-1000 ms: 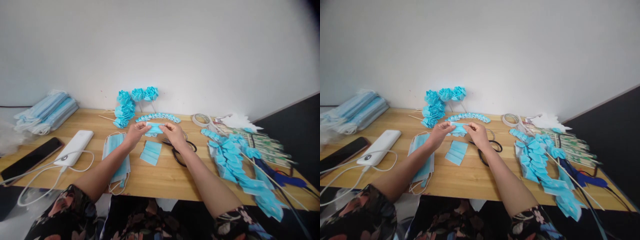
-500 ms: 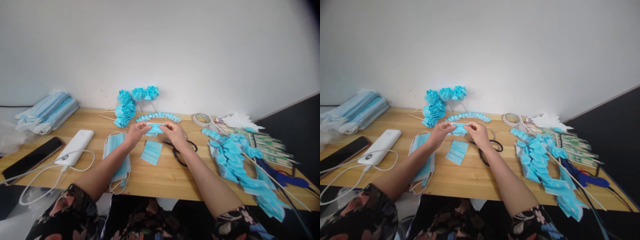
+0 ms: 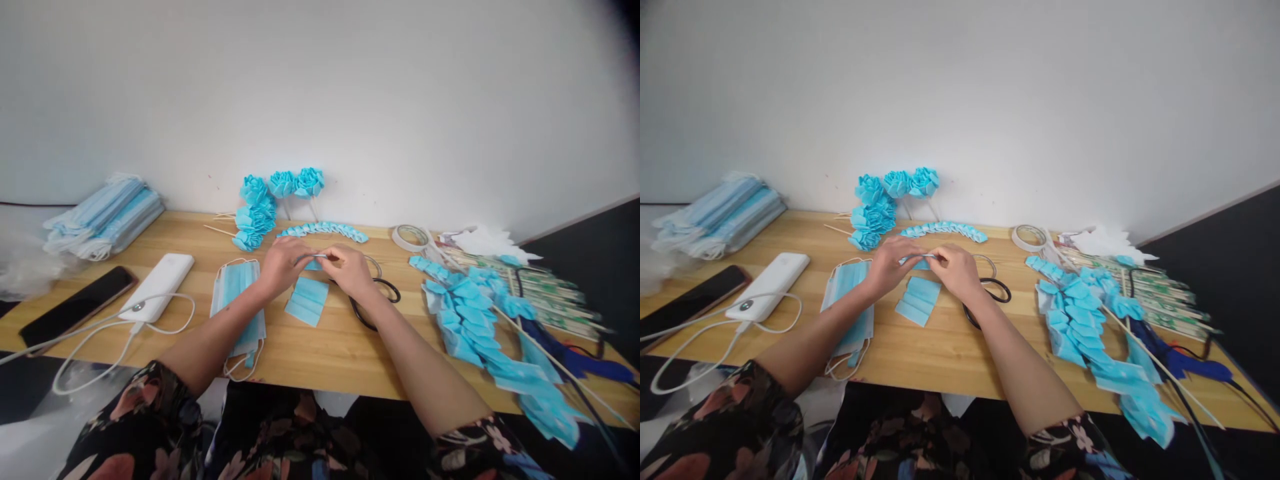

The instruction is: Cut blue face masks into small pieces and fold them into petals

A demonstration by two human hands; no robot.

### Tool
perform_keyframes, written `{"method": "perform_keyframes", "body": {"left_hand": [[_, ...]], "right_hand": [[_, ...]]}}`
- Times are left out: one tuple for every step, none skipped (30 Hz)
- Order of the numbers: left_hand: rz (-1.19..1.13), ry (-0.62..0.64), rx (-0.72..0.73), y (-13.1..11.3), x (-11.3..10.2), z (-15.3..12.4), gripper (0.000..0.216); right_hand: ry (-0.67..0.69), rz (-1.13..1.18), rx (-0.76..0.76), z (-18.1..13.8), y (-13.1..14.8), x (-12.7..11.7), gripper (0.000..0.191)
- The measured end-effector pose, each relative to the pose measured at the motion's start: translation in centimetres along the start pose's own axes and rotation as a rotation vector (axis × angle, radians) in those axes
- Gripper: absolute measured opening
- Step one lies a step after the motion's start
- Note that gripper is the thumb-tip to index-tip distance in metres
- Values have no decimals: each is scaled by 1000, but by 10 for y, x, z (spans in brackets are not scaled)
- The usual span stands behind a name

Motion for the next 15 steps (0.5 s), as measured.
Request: {"method": "perform_keyframes", "body": {"left_hand": [[22,-3,6,-1,0,0,12],[19,-11,3,-1,0,-1,11],[-10,-27,-15,0,0,-1,11],[-63,-50,-49,2,-2,-1,11],[-138,-81,-99,5,-4,0,11],[-229,-120,-161,10,-6,0,11],[-327,-158,-229,14,-8,-1,11],[-421,-189,-295,19,-9,-1,12],[-506,-206,-355,23,-8,-2,12],[-578,-208,-406,26,-7,-2,14],[-634,-202,-450,28,-5,-3,15],[-676,-193,-488,28,-3,-4,17],[-706,-184,-517,28,-1,-5,18],[-725,-176,-537,28,1,-6,19],[-738,-164,-549,26,3,-6,20]], "right_hand": [[5,-23,-28,0,2,1,12],[7,-37,-47,0,3,1,12],[4,-40,-55,0,4,1,11],[-4,-27,-52,0,4,0,10],[-11,5,-39,0,3,-1,10],[-14,53,-21,1,2,-1,15],[-10,112,1,2,1,-2,25],[3,175,26,2,-1,-1,36],[24,233,49,3,-3,0,47],[48,280,70,3,-5,1,55],[67,314,91,3,-6,3,61],[78,337,109,3,-7,4,64],[84,353,121,3,-8,4,66],[83,365,125,2,-7,5,67],[78,369,123,2,-6,4,69]]}}
Point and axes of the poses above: each hand's wrist, its own z-axis towards the middle knuckle, its own x-axis out of the palm, y = z × x, the point moved 6 cm from there along z, towards the middle knuckle, and after that the axes turned 2 degrees about -z, right-handed, at the moved point
